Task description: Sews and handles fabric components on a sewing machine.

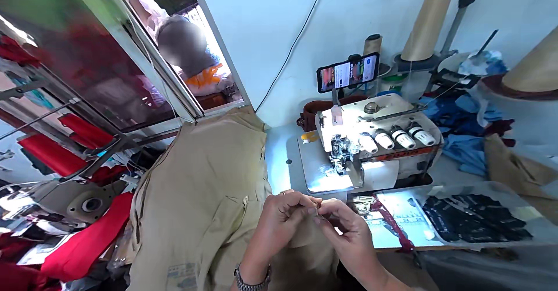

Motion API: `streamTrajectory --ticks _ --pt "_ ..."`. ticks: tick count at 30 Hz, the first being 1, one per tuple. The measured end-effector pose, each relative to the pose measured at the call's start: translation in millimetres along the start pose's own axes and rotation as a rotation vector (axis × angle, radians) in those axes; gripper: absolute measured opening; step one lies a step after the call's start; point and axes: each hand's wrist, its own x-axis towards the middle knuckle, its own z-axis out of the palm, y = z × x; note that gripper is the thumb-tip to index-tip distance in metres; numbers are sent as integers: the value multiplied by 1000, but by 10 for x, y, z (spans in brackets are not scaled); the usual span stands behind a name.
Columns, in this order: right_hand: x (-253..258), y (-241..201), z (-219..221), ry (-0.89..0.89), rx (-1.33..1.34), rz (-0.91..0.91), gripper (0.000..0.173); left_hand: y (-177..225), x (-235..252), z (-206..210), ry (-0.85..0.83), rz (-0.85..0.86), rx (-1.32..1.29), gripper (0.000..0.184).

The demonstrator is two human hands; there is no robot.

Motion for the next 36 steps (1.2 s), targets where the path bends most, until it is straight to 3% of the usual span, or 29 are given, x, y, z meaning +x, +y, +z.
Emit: streamTrajectory --ticks 6,9,12,15,19,23,26,30,36 --pt "26 -24 -78 -139 88 181 9 23 -10 -37 11 15 -4 9" --pt "5 61 -159 -310 278 252 20 5 -17 -77 -3 9 -29 9" --pt "-72 170 -208 -388 286 242 34 -9 -25 -94 -6 10 -31 10" --pt "-121 165 -241 -350 49 250 37 -21 -35 -110 -3 6 -16 10" --pt "-101 38 -224 -98 -242 79 21 -41 -22 -120 43 -24 -95 9" --pt "-108 -57 -174 -65 -83 119 8 -8 23 -105 73 -100 -168 8" --pt "-123 -13 -186 -139 74 228 5 -24 52 -14 79 -140 -136 8" --pt "-167 90 -214 -111 137 249 7 -79 65 76 68 -156 -127 10" --pt "-241 145 -247 6 -68 186 11 -170 86 181 165 -178 -59 11"
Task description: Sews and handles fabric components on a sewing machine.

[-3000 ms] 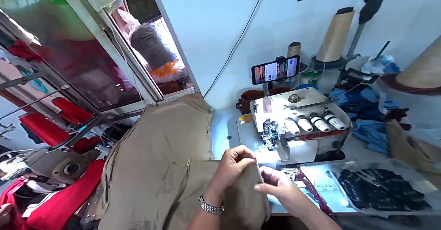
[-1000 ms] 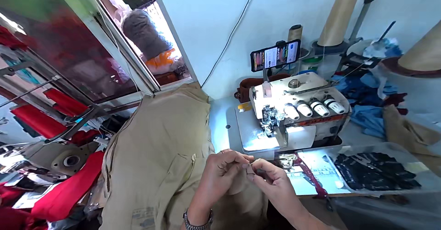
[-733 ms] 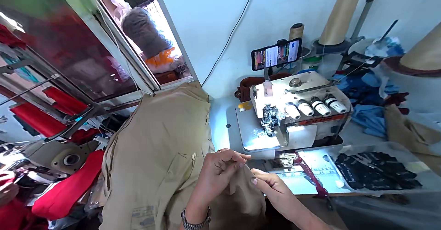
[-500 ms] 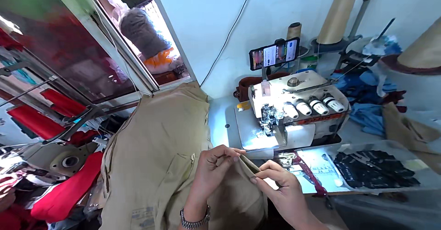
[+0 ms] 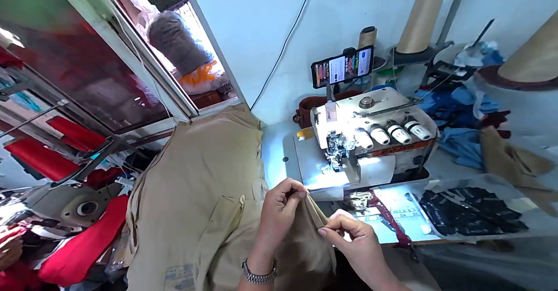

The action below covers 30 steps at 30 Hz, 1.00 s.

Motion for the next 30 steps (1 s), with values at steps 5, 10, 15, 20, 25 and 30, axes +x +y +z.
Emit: streamTrajectory --ticks 5,10,15,20,25,30 --pt "-5 -11 -24 165 -174 -46 9 -58 66 114 21 9 -71 11" --pt "73 -172 -210 323 -363 -70 10 -38 365 421 -47 44 -100 9" --pt "50 59 -348 333 -399 61 8 -254 515 713 -120 133 -44 10" --pt "89 56 -358 314 -7 374 16 -314 515 706 -166 142 -17 12" --pt "235 12 -352 175 415 467 16 -340 555 684 -187 157 -107 12" --pt "269 156 -304 320 230 212 10 -328 553 667 -164 108 -117 7"
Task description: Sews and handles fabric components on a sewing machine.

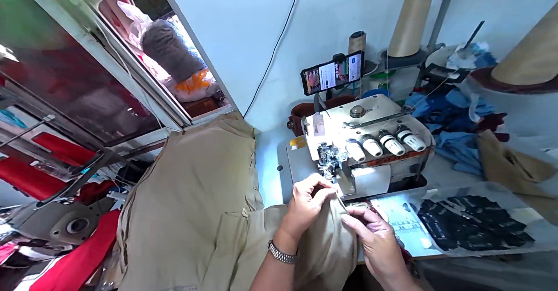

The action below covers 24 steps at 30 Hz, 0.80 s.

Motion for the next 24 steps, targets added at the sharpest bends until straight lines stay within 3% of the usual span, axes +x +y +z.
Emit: streamTrajectory --ticks 6,9,18,24 --pt "-91 133 -29 -28 -291 -389 27 53 -65 -143 -49 -39 -101 8" --pt "-70 155 -62 -104 -403 -481 17 163 -133 -193 -27 -78 -94 9" --pt "-148 212 -155 -261 -507 -365 20 225 -302 -389 0 -144 13 5" --pt "-186 -204 -130 -438 -293 -265 11 253 -347 -571 -66 -48 -247 9"
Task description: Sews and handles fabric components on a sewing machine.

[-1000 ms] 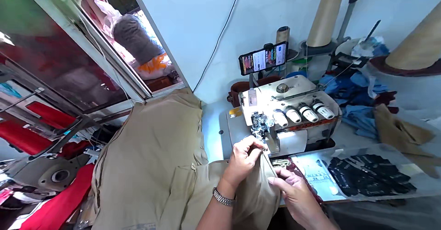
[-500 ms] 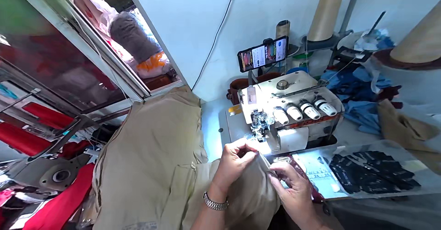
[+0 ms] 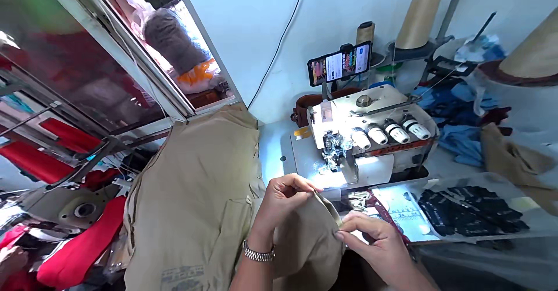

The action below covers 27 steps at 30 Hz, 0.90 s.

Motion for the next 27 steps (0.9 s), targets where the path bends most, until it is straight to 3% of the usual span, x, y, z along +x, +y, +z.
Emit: streamTrajectory --ticks 2,6,9,13,16,19,22,27 --pt "37 33 22 40 -42 50 9 1 74 9 21 -2 71 9" --pt "91 153 77 295 -196 169 9 -55 313 247 54 12 403 8" --pt "33 123 131 395 -160 191 4 -182 388 382 52 23 553 9" --pt "8 135 167 361 -36 283 34 -268 380 492 98 104 814 2" --pt "-49 203 182 307 -15 278 14 -295 257 730 218 192 1205 6" --pt "-82 159 197 329 -7 250 16 -226 53 1075 255 51 1537 24" --pt "-110 89 166 361 5 250 21 -235 -35 1259 268 -25 1586 34" --pt "-39 106 138 392 30 245 20 -415 42 1282 356 -6 1507 34"
